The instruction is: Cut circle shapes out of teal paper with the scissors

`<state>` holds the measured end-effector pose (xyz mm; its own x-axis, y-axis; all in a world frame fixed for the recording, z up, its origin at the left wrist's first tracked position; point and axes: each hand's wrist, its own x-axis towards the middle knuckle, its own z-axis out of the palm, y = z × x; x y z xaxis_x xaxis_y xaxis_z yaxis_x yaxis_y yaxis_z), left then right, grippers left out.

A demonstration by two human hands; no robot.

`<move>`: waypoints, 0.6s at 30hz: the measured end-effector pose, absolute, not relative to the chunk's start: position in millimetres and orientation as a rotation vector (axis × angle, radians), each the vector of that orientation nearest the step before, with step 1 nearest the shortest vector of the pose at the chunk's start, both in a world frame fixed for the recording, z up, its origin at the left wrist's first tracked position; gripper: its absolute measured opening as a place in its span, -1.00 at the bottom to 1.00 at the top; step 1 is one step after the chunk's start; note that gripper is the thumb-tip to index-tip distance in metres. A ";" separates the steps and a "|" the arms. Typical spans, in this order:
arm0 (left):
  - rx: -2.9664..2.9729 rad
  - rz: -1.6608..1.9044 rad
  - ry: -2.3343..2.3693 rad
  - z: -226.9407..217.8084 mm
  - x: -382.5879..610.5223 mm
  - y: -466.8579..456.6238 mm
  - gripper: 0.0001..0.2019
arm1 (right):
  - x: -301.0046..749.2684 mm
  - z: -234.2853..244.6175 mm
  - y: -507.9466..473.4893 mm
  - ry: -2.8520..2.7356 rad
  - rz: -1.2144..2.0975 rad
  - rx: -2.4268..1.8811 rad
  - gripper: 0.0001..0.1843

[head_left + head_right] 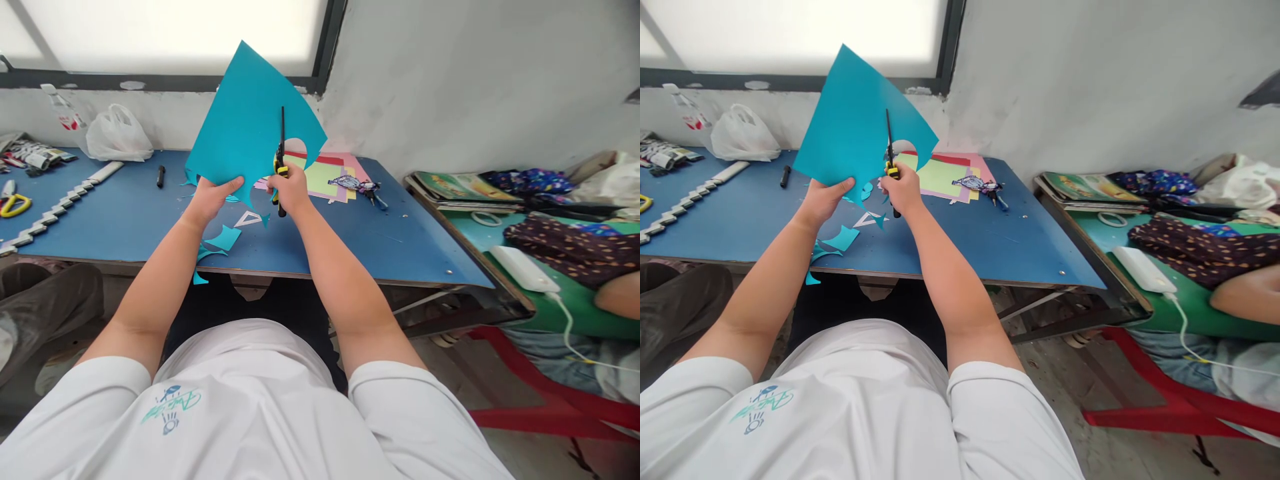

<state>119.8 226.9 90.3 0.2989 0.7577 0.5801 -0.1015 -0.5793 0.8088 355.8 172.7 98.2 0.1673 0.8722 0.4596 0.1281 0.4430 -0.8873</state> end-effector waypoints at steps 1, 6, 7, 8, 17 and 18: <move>1.782 1.378 0.597 89.7 119.8 228.3 0.23 | 356.2 98.2 172.7 -1.315 0.684 -1.003 -0.73; 1.796 1.365 0.597 86.6 119.2 233.4 0.27 | 357.8 98.2 173.1 -1.313 0.709 -0.999 -0.66; 1.796 1.368 0.597 85.9 118.8 234.0 0.27 | 358.3 98.2 173.1 -1.321 0.711 -0.998 -0.64; 1.798 1.369 0.598 85.1 118.4 234.5 0.26 | 358.9 98.2 173.1 -1.331 0.712 -0.999 -0.62; 1.825 1.372 0.496 82.1 115.0 245.2 0.21 | 361.8 96.6 174.1 -1.357 0.692 -0.990 -0.74; 1.836 1.374 0.480 82.0 114.6 247.6 0.22 | 362.0 96.3 174.0 -1.362 0.690 -0.986 -0.73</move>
<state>114.6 247.6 82.0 0.3447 0.6927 0.6335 -0.1477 -0.6264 0.7654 362.0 174.0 96.3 0.1218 0.8737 0.4710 0.1378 0.4550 -0.8797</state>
